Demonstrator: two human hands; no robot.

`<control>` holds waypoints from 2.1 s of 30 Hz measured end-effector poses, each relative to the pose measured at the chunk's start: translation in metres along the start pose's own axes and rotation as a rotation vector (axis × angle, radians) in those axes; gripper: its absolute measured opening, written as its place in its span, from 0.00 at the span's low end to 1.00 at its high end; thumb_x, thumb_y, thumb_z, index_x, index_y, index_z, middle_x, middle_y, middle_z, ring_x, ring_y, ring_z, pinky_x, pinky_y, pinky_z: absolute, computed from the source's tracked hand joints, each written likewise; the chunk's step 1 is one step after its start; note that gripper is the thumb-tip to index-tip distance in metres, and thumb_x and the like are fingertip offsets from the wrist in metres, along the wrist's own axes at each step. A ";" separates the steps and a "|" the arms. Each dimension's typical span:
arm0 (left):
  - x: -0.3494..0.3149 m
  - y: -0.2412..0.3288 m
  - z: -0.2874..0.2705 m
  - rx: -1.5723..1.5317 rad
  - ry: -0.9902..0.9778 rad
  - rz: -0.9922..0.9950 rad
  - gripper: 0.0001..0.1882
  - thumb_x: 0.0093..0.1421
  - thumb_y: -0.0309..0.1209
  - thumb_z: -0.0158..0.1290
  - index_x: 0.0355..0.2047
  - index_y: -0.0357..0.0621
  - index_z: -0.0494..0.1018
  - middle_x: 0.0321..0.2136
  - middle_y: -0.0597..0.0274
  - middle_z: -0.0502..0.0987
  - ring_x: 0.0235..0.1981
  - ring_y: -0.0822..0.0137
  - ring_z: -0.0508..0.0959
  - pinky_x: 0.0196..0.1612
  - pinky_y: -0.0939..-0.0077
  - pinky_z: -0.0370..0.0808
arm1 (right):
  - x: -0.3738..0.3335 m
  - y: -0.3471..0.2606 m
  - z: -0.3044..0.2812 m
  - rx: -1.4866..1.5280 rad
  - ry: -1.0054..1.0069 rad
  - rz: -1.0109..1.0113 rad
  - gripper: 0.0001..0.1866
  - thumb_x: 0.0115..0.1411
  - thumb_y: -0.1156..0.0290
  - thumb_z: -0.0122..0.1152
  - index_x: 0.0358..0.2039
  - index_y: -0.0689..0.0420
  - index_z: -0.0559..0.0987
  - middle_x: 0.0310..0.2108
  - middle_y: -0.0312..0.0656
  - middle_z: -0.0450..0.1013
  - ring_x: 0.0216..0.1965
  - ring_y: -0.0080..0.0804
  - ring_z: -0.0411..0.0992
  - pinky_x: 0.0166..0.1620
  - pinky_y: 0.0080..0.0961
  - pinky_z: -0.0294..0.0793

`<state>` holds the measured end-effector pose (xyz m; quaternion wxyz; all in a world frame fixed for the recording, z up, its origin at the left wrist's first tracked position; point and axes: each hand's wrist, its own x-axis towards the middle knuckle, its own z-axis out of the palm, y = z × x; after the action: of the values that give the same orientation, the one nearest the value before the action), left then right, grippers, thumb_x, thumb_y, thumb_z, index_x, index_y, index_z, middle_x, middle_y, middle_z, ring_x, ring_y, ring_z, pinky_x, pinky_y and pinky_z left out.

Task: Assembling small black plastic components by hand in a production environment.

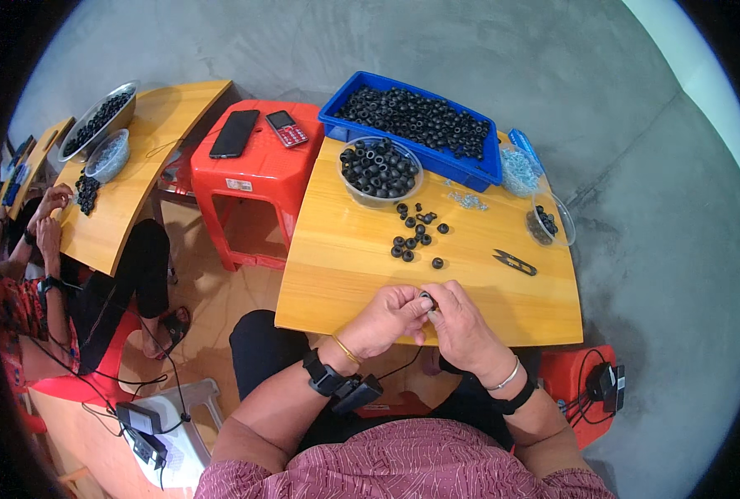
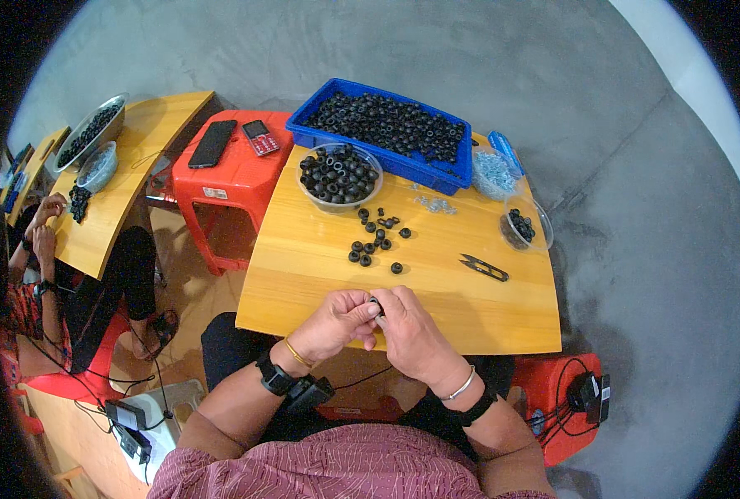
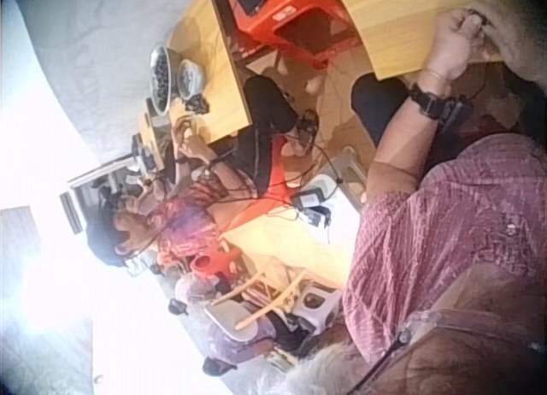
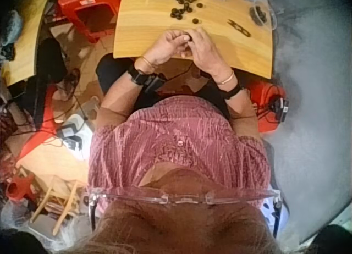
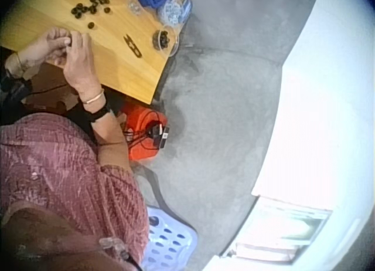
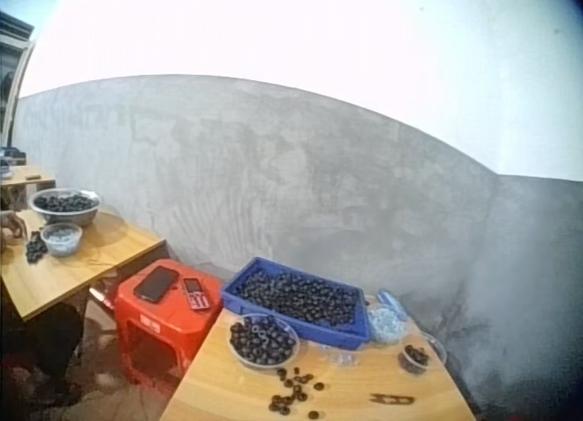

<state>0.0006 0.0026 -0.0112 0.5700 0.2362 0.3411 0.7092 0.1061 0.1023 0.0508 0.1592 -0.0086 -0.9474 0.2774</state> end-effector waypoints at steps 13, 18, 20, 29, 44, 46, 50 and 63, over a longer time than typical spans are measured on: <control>-0.001 0.004 -0.005 -0.184 -0.030 -0.084 0.11 0.59 0.32 0.43 0.32 0.37 0.69 0.23 0.64 0.70 0.21 0.75 0.69 0.24 0.79 0.72 | 0.002 0.025 0.003 0.088 0.019 -0.090 0.16 0.46 0.79 0.53 0.38 0.61 0.64 0.27 0.48 0.61 0.28 0.45 0.62 0.32 0.32 0.64; 0.001 0.001 -0.006 -0.193 0.000 -0.072 0.10 0.59 0.31 0.43 0.30 0.37 0.69 0.22 0.64 0.71 0.21 0.75 0.70 0.25 0.79 0.72 | 0.001 0.026 0.003 0.049 0.029 -0.098 0.16 0.45 0.79 0.54 0.36 0.61 0.64 0.27 0.48 0.61 0.29 0.46 0.62 0.32 0.32 0.64; 0.001 0.001 -0.006 -0.170 0.016 -0.076 0.09 0.59 0.30 0.43 0.30 0.37 0.70 0.22 0.64 0.71 0.22 0.75 0.71 0.25 0.79 0.72 | 0.001 0.023 0.003 0.042 0.024 -0.085 0.16 0.45 0.79 0.54 0.36 0.61 0.64 0.27 0.48 0.60 0.29 0.46 0.62 0.32 0.32 0.63; -0.001 0.002 -0.003 -0.147 0.064 -0.066 0.08 0.58 0.29 0.45 0.30 0.36 0.70 0.22 0.65 0.72 0.21 0.76 0.71 0.24 0.81 0.72 | 0.002 0.018 0.006 0.015 0.006 -0.085 0.16 0.44 0.79 0.56 0.35 0.61 0.64 0.26 0.48 0.61 0.28 0.46 0.62 0.31 0.33 0.64; -0.005 -0.001 0.017 1.260 0.150 0.747 0.32 0.37 0.23 0.59 0.45 0.31 0.62 0.37 0.45 0.69 0.35 0.48 0.71 0.42 0.63 0.66 | -0.018 0.031 0.020 -0.173 0.083 -0.068 0.15 0.44 0.79 0.53 0.34 0.63 0.64 0.26 0.49 0.63 0.30 0.46 0.63 0.34 0.36 0.60; -0.002 -0.006 0.012 1.269 0.147 0.719 0.30 0.37 0.22 0.58 0.44 0.31 0.63 0.35 0.45 0.70 0.35 0.49 0.71 0.41 0.64 0.67 | -0.019 0.034 0.022 -0.159 0.050 -0.044 0.14 0.44 0.78 0.52 0.33 0.65 0.64 0.27 0.52 0.63 0.31 0.51 0.61 0.37 0.36 0.58; 0.000 -0.010 0.010 1.263 0.173 0.681 0.26 0.37 0.22 0.58 0.40 0.31 0.66 0.30 0.47 0.72 0.34 0.50 0.71 0.39 0.65 0.67 | -0.019 0.035 0.026 -0.187 0.105 -0.072 0.13 0.43 0.78 0.53 0.32 0.63 0.64 0.26 0.48 0.63 0.30 0.45 0.63 0.36 0.35 0.58; -0.001 -0.002 0.010 1.243 0.139 0.658 0.24 0.36 0.21 0.58 0.38 0.33 0.68 0.30 0.49 0.73 0.31 0.52 0.72 0.37 0.68 0.68 | -0.019 0.036 0.025 -0.221 0.044 -0.090 0.10 0.44 0.78 0.52 0.28 0.62 0.63 0.26 0.48 0.61 0.30 0.45 0.61 0.37 0.35 0.58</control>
<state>0.0093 0.0040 -0.0063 0.0624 0.5630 0.6295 0.5319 0.1143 0.1178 0.0061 0.1904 0.0103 -0.9679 0.1635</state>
